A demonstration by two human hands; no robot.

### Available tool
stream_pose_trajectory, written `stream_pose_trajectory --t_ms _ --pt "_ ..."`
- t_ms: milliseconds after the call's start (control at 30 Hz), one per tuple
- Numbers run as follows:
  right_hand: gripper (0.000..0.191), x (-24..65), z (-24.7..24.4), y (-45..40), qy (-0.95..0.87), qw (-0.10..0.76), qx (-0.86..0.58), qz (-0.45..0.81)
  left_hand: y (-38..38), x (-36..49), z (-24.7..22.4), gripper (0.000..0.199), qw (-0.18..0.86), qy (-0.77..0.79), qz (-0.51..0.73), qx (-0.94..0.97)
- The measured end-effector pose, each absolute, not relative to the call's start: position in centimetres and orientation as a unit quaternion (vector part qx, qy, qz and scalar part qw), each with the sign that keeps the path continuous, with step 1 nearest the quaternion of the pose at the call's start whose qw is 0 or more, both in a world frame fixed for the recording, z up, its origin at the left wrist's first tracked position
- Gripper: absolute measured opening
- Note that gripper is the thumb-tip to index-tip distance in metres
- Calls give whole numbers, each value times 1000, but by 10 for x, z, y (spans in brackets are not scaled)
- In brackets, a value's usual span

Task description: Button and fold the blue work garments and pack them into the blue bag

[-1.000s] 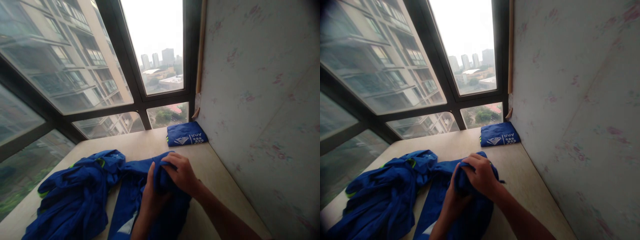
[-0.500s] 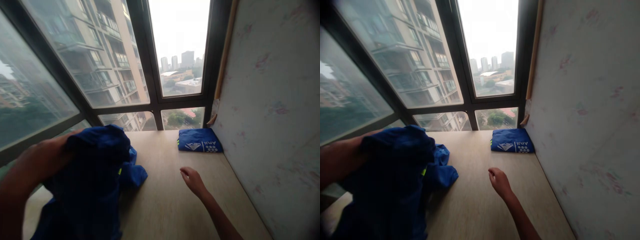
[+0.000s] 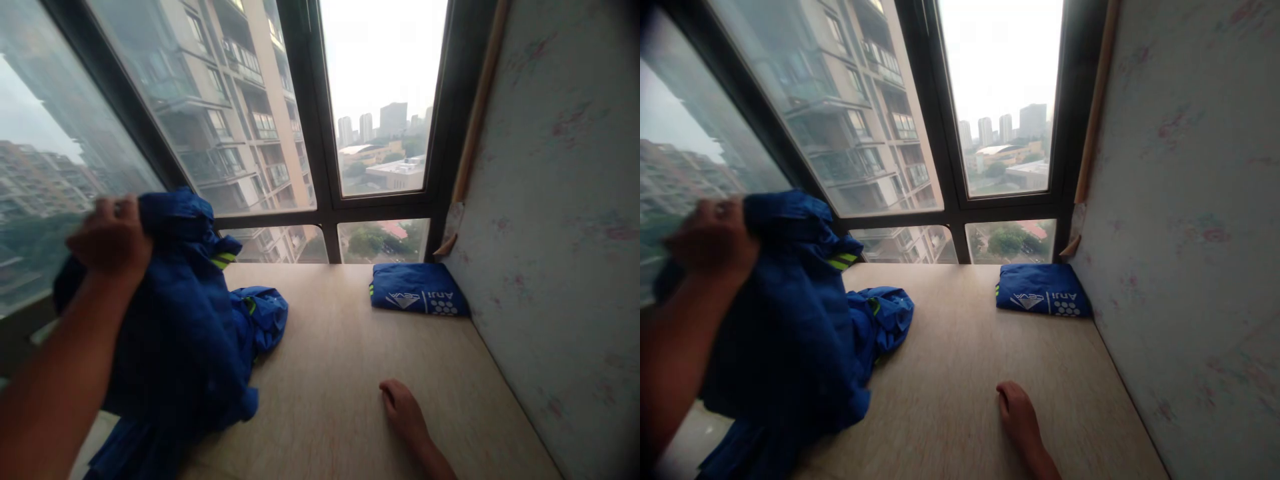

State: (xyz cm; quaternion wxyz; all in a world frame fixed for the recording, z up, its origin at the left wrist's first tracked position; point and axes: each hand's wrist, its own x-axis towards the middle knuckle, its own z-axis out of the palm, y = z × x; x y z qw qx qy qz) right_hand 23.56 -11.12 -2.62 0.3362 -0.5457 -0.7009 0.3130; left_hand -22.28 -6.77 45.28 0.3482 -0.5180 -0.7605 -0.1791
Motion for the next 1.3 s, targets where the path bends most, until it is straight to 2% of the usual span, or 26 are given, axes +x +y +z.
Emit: stream_pose_trajectory --t_ms 33,233,333,433,633,800,933,1033,1167,1300 --pt "31 236 -28 -113 -702 341 -543 310 -66 -211 423 56 353 -774 -157 -502" --pt "33 246 -42 -125 -705 369 -515 319 -96 -147 192 44 149 -791 4 -594" --pt "37 252 -42 -128 -704 377 -504 331 -110 -155 130 49 112 -792 44 -599" --pt "38 253 -37 -127 -689 383 -513 338 -100 -182 112 53 118 -801 63 -583" --pt "33 250 -36 -113 -644 411 -512 394 -54 -220 114 52 128 -839 65 -525" --pt "34 265 -46 -77 -573 399 -575 427 -45 -162 88 49 222 -761 -6 -610" --pt "35 290 -33 -27 -628 381 -620 275 -71 -68 24 48 92 -708 -6 -700" --pt "30 306 -12 15 -698 328 -622 133 -90 -23 -17 53 70 -745 -5 -663" --pt "29 311 13 61 -735 228 -639 14 -93 -20 -36 55 51 -762 -13 -646" --pt "33 302 17 92 -732 211 -648 5 -89 -33 -41 54 48 -757 -17 -651"
